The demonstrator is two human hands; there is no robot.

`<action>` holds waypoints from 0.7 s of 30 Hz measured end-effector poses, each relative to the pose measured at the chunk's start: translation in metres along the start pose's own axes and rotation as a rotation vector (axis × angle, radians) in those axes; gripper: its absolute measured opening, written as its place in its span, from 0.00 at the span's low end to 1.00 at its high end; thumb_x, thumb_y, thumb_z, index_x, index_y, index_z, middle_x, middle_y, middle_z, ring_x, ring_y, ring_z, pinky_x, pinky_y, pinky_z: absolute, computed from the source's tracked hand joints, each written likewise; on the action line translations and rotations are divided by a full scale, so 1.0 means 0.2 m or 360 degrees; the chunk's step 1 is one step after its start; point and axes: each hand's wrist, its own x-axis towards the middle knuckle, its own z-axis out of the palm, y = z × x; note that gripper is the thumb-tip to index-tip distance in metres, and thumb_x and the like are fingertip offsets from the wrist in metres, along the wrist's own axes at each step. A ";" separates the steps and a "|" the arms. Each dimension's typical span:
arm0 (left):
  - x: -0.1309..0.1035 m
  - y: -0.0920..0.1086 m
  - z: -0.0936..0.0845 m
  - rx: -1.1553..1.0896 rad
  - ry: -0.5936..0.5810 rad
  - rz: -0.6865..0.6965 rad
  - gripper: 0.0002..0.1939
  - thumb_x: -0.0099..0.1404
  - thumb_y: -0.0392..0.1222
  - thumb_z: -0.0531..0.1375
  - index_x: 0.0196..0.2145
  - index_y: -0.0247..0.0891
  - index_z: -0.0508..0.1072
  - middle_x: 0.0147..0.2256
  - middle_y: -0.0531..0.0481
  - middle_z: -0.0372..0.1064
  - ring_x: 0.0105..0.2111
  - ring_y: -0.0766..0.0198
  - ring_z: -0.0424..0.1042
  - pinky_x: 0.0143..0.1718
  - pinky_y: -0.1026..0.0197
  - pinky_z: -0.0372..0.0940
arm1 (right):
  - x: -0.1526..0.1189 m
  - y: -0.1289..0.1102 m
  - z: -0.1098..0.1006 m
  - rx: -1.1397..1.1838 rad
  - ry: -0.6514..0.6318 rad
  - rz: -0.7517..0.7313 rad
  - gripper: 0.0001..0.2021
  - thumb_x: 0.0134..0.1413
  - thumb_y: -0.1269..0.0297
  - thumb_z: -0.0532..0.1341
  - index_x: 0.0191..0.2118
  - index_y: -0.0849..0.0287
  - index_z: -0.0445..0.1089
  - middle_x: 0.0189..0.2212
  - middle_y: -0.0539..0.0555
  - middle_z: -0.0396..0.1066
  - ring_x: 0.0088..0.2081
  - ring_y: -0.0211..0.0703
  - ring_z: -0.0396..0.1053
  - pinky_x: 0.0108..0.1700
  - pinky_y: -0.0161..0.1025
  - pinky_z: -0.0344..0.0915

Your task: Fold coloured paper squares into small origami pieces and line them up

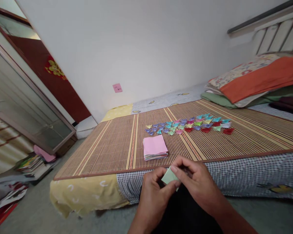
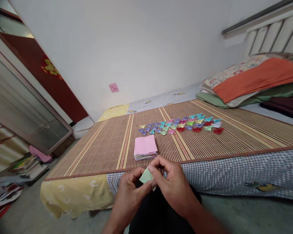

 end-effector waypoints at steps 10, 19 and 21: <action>0.00 -0.01 0.00 -0.0414 -0.0143 -0.0181 0.13 0.58 0.47 0.72 0.32 0.32 0.81 0.26 0.44 0.80 0.25 0.61 0.77 0.30 0.65 0.66 | 0.01 0.08 0.03 0.0635 -0.0001 0.0335 0.15 0.62 0.52 0.64 0.30 0.57 0.66 0.20 0.44 0.65 0.19 0.33 0.62 0.20 0.30 0.61; -0.01 -0.01 -0.01 -0.0548 -0.0266 -0.0210 0.15 0.59 0.46 0.72 0.37 0.32 0.80 0.30 0.41 0.83 0.29 0.60 0.80 0.36 0.63 0.68 | 0.03 0.06 0.02 0.0608 0.0045 0.0349 0.17 0.60 0.50 0.65 0.30 0.57 0.66 0.19 0.44 0.65 0.18 0.33 0.59 0.19 0.30 0.58; -0.02 -0.01 -0.01 -0.0508 -0.0297 -0.0266 0.15 0.57 0.45 0.73 0.37 0.31 0.80 0.30 0.40 0.83 0.30 0.60 0.80 0.35 0.64 0.67 | 0.04 0.06 0.02 0.0569 0.0057 0.0326 0.17 0.59 0.50 0.65 0.29 0.58 0.67 0.20 0.45 0.66 0.20 0.34 0.61 0.22 0.31 0.60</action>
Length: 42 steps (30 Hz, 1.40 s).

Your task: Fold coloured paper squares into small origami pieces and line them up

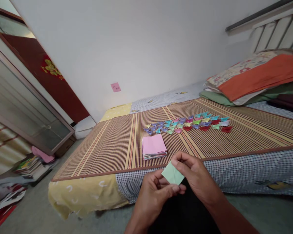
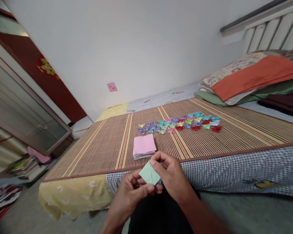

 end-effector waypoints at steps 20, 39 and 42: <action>0.01 0.04 -0.06 0.0243 -0.0056 0.0126 0.27 0.71 0.58 0.58 0.26 0.34 0.78 0.21 0.47 0.72 0.22 0.64 0.69 0.26 0.64 0.63 | -0.02 0.01 0.05 -0.0194 -0.0219 -0.0046 0.14 0.63 0.54 0.63 0.30 0.57 0.67 0.19 0.45 0.65 0.18 0.35 0.64 0.20 0.32 0.60; -0.01 0.04 -0.02 0.0611 0.0651 0.0464 0.22 0.69 0.54 0.61 0.25 0.36 0.75 0.20 0.54 0.62 0.22 0.67 0.58 0.24 0.65 0.54 | -0.06 -0.02 0.03 -0.0444 0.0071 -0.0383 0.14 0.65 0.57 0.61 0.29 0.58 0.70 0.23 0.48 0.67 0.26 0.38 0.64 0.28 0.34 0.62; 0.01 0.04 -0.04 0.0460 0.0540 0.0361 0.20 0.68 0.54 0.63 0.28 0.34 0.79 0.18 0.53 0.67 0.22 0.66 0.62 0.25 0.65 0.56 | -0.06 -0.01 0.03 -0.0411 -0.0003 -0.0327 0.14 0.66 0.57 0.61 0.29 0.57 0.70 0.23 0.49 0.70 0.26 0.39 0.68 0.29 0.35 0.64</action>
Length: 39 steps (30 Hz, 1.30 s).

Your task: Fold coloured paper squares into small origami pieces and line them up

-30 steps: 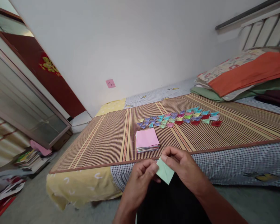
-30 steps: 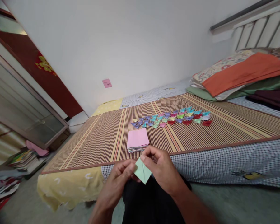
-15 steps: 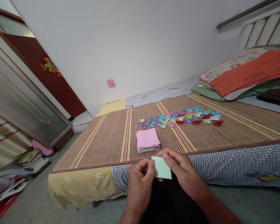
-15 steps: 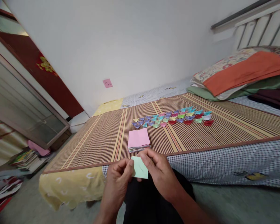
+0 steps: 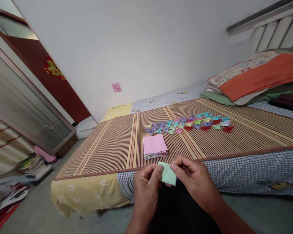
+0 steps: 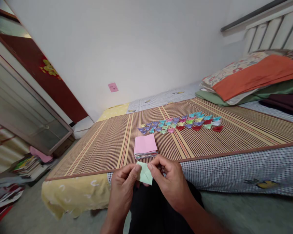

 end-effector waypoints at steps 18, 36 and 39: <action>0.06 -0.08 -0.06 -0.0556 -0.0033 -0.0298 0.19 0.55 0.52 0.73 0.25 0.32 0.77 0.19 0.56 0.65 0.20 0.72 0.56 0.23 0.67 0.51 | -0.01 -0.02 -0.10 -0.0555 -0.0395 -0.0722 0.14 0.63 0.75 0.60 0.49 0.51 0.74 0.49 0.54 0.72 0.52 0.44 0.71 0.55 0.40 0.68; 0.04 -0.08 -0.07 -0.0408 -0.0231 -0.0221 0.19 0.59 0.52 0.71 0.23 0.33 0.76 0.20 0.56 0.63 0.22 0.71 0.55 0.25 0.66 0.53 | -0.02 0.00 -0.05 -0.0570 -0.0352 -0.0771 0.08 0.66 0.74 0.60 0.38 0.56 0.74 0.40 0.54 0.67 0.44 0.44 0.69 0.46 0.39 0.67; 0.03 -0.05 -0.06 -0.0340 -0.0209 -0.0169 0.19 0.59 0.52 0.71 0.23 0.33 0.76 0.20 0.56 0.62 0.22 0.71 0.55 0.24 0.67 0.52 | -0.02 -0.01 -0.03 -0.0473 -0.0303 -0.0628 0.09 0.67 0.73 0.59 0.35 0.56 0.71 0.37 0.52 0.66 0.40 0.41 0.69 0.43 0.36 0.66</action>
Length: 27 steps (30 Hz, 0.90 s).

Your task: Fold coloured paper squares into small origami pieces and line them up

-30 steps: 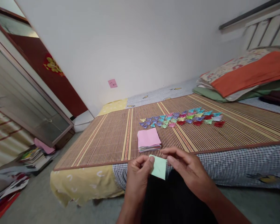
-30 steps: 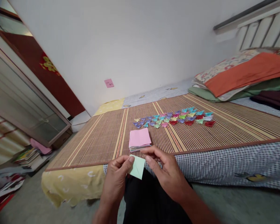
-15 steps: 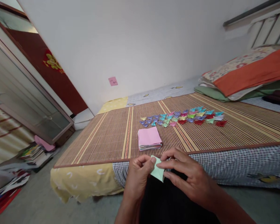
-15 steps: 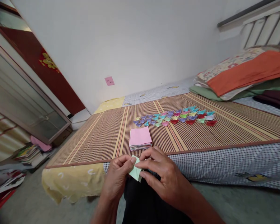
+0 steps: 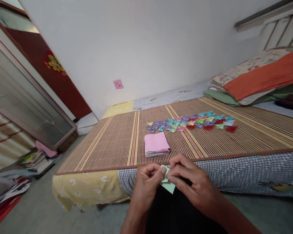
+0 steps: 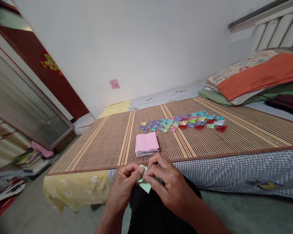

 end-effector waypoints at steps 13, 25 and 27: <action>-0.02 0.02 -0.03 0.0189 -0.0127 0.0067 0.22 0.65 0.55 0.65 0.25 0.33 0.74 0.22 0.55 0.59 0.24 0.69 0.54 0.26 0.66 0.51 | 0.00 -0.02 0.07 -0.0003 0.0266 0.0121 0.10 0.63 0.73 0.59 0.29 0.56 0.63 0.28 0.48 0.66 0.31 0.39 0.67 0.35 0.35 0.63; -0.04 0.02 -0.04 0.0004 -0.0318 0.0051 0.27 0.73 0.55 0.57 0.21 0.34 0.73 0.22 0.49 0.66 0.26 0.65 0.64 0.32 0.64 0.59 | 0.00 0.00 0.05 0.0024 0.0320 0.0077 0.10 0.65 0.72 0.60 0.31 0.56 0.65 0.31 0.48 0.68 0.34 0.38 0.69 0.38 0.34 0.65; -0.04 0.01 -0.04 -0.0138 -0.0356 -0.0019 0.25 0.71 0.54 0.59 0.23 0.34 0.76 0.21 0.48 0.68 0.25 0.64 0.66 0.31 0.63 0.59 | 0.00 0.00 0.05 0.0039 0.0313 0.0056 0.09 0.65 0.72 0.60 0.31 0.56 0.66 0.31 0.48 0.68 0.34 0.38 0.70 0.38 0.33 0.65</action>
